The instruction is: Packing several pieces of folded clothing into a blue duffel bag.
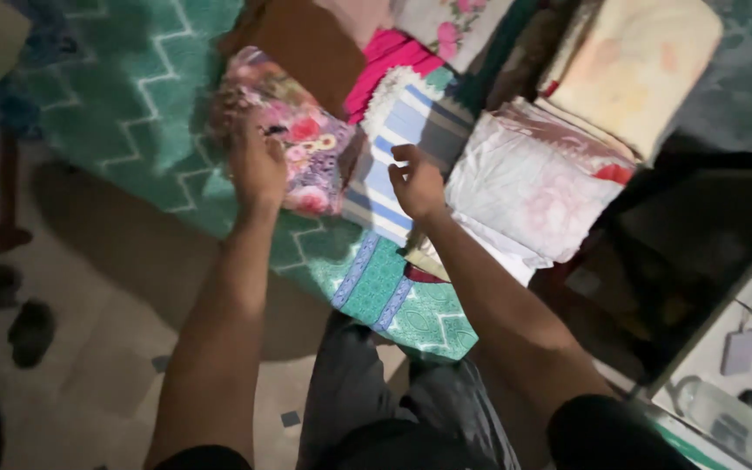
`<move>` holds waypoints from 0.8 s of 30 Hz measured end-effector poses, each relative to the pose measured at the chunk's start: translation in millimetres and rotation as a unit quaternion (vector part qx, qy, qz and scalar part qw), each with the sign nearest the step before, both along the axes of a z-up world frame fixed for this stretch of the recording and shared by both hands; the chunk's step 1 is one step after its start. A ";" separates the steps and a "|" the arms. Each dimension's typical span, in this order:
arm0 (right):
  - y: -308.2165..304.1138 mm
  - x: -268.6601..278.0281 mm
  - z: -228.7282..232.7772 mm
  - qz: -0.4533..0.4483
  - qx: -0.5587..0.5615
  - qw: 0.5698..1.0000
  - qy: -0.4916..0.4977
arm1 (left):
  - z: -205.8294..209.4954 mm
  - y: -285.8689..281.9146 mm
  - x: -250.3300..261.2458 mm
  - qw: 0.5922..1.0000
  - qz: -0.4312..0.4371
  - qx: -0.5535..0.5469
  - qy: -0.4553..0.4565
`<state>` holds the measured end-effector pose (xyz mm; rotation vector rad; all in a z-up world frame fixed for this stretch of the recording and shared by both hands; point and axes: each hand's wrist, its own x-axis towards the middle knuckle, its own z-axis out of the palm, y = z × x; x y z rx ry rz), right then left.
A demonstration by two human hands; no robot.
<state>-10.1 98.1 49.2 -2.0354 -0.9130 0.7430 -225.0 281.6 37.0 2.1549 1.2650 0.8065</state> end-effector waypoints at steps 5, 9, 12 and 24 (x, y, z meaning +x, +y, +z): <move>-81.1 43.3 10.4 0.029 -0.100 0.953 -0.284 | -43.0 -95.0 77.3 0.955 -0.171 -0.243 -0.014; -132.5 62.8 40.3 0.040 -0.215 0.910 -0.353 | -104.5 -185.4 141.7 0.943 -0.199 -0.258 -0.064; -164.9 74.9 39.3 0.038 -0.305 0.904 -0.297 | -101.7 -218.8 178.9 0.834 -0.102 -0.526 -0.131; -185.2 90.9 37.1 0.077 -0.212 0.935 -0.274 | 16.4 -245.2 228.7 0.963 -0.076 -0.256 -0.042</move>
